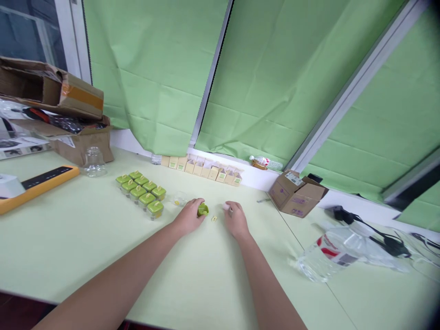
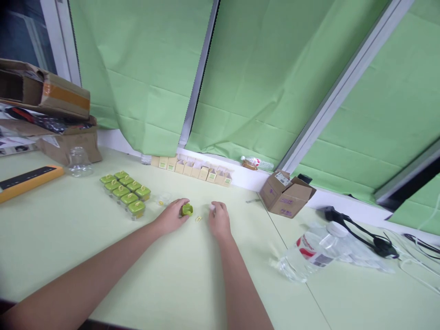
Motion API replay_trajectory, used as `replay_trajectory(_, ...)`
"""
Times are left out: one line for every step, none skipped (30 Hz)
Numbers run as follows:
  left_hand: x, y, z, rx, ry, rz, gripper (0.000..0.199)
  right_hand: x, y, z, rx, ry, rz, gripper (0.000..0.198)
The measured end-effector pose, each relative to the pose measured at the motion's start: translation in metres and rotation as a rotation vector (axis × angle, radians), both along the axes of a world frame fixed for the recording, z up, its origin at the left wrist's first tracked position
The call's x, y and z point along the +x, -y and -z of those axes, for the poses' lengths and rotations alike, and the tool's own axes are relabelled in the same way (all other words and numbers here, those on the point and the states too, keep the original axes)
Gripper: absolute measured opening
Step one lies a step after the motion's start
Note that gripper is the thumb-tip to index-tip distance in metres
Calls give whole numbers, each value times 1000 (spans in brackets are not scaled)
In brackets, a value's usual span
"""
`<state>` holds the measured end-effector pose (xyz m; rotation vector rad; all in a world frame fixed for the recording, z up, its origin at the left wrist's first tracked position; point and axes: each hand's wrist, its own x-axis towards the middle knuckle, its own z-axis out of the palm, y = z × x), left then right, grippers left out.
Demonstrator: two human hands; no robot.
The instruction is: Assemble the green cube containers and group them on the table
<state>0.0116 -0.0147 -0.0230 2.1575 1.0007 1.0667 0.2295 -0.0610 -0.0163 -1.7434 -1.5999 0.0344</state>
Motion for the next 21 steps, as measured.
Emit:
replay_trajectory(0,0,0,-3,0,2,46,-2,0,-1,8,-14,15,32)
replay_trajectory(0,0,-1,-5,0,4,46,-3,0,-1,13,-24,31,31)
replay_trajectory(-1,0,-1,-6,-2,4,46,-4,0,-2,20,-33,45,30)
replay_trajectory(-1,0,-2,-5,-4,3,45,-5,0,-2,30,-43,53,30)
replay_trajectory(-1,0,-2,-5,-7,2,45,-6,0,-3,43,-58,55,29)
replay_trajectory(-1,0,-3,-5,-9,0,44,-7,0,-4,59,-82,49,27)
replay_trajectory(-1,0,-3,-7,-12,1,44,-8,-1,-4,78,-115,38,25)
replay_trajectory(-1,0,-2,-7,-15,1,44,-9,-1,-5,100,-157,18,23)
replay_trajectory(-1,-1,-2,-8,-18,2,43,-11,-2,-6,122,-204,-8,23)
replay_trajectory(-1,-1,-1,-9,-19,5,43,-14,-2,-7,139,-253,-40,23)
replay_trajectory(-1,-2,-1,-10,-17,8,43,-18,-2,-7,148,-297,-73,24)
replay_trajectory(-1,-2,0,-9,-13,9,44,-23,-2,-7,146,-329,-106,24)
replay_trajectory(-1,-3,1,-7,-8,7,44,-27,-2,-7,133,-345,-139,24)
replay_trajectory(0,-3,1,-4,-3,1,45,-31,-2,-5,115,-344,-169,23)
replay_trajectory(0,-4,1,2,-1,-7,46,-35,-2,-4,95,-327,-197,22)
replay_trajectory(0,-4,2,10,-3,-19,46,-37,-2,-2,76,-299,-221,21)
replay_trajectory(0,-4,2,17,-8,-30,47,-39,-2,0,61,-268,-241,20)
replay_trajectory(0,-4,2,23,-14,-38,47,-40,-2,1,50,-242,-256,19)
replay_trajectory(0,-3,2,27,-21,-43,46,-40,-2,2,42,-223,-262,19)
replay_trajectory(0,-3,2,30,-26,-47,46,-39,-2,2,39,-213,-263,18)
replay_trajectory(0,-3,2,31,-29,-50,46,-39,-1,1,38,-211,-260,18)
